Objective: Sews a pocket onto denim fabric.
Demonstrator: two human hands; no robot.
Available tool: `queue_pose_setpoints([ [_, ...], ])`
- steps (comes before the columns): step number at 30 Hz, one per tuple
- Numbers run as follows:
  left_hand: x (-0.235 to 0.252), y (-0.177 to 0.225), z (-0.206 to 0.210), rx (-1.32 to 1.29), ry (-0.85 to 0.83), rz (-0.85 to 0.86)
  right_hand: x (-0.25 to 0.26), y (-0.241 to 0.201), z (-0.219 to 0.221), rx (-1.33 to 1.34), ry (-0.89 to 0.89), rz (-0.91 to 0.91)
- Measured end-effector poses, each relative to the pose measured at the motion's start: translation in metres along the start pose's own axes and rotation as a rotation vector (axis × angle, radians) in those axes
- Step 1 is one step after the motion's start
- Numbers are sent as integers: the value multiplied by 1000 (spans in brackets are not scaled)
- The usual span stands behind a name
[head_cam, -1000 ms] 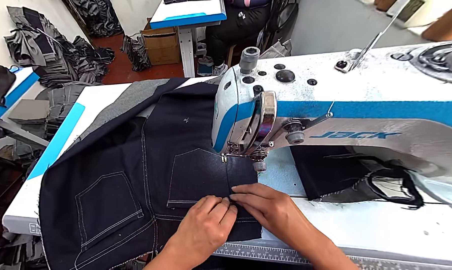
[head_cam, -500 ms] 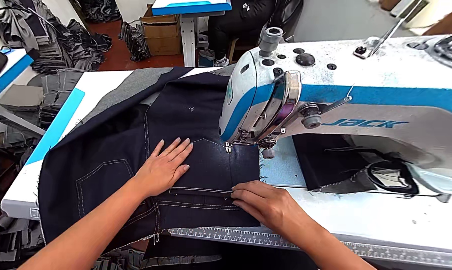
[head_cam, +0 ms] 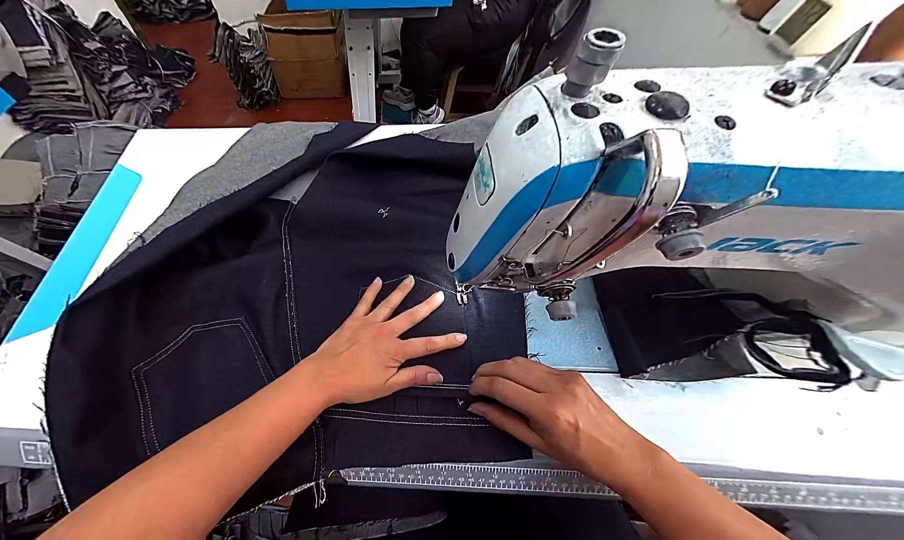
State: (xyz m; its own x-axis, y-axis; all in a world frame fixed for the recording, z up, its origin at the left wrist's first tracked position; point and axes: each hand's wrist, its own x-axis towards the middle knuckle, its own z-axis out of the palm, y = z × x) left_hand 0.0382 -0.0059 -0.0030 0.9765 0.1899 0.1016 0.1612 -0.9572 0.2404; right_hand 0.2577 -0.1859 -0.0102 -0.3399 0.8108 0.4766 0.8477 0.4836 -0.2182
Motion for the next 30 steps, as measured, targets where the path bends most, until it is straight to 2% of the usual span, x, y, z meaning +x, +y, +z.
queue_pose_setpoints([
  [7, 0, 2, 0, 45, 0, 23, 6, -13, 12, -136, 86, 15],
  [13, 0, 0, 2, 33, 7, 56, -8, -7, 5, 48, 23, 90],
  [17, 0, 1, 3, 34, 12, 101, -4, -9, 7, 61, 54, 106],
  [30, -1, 2, 2, 66, -9, 172, -1, -34, 19, -282, 148, 158],
])
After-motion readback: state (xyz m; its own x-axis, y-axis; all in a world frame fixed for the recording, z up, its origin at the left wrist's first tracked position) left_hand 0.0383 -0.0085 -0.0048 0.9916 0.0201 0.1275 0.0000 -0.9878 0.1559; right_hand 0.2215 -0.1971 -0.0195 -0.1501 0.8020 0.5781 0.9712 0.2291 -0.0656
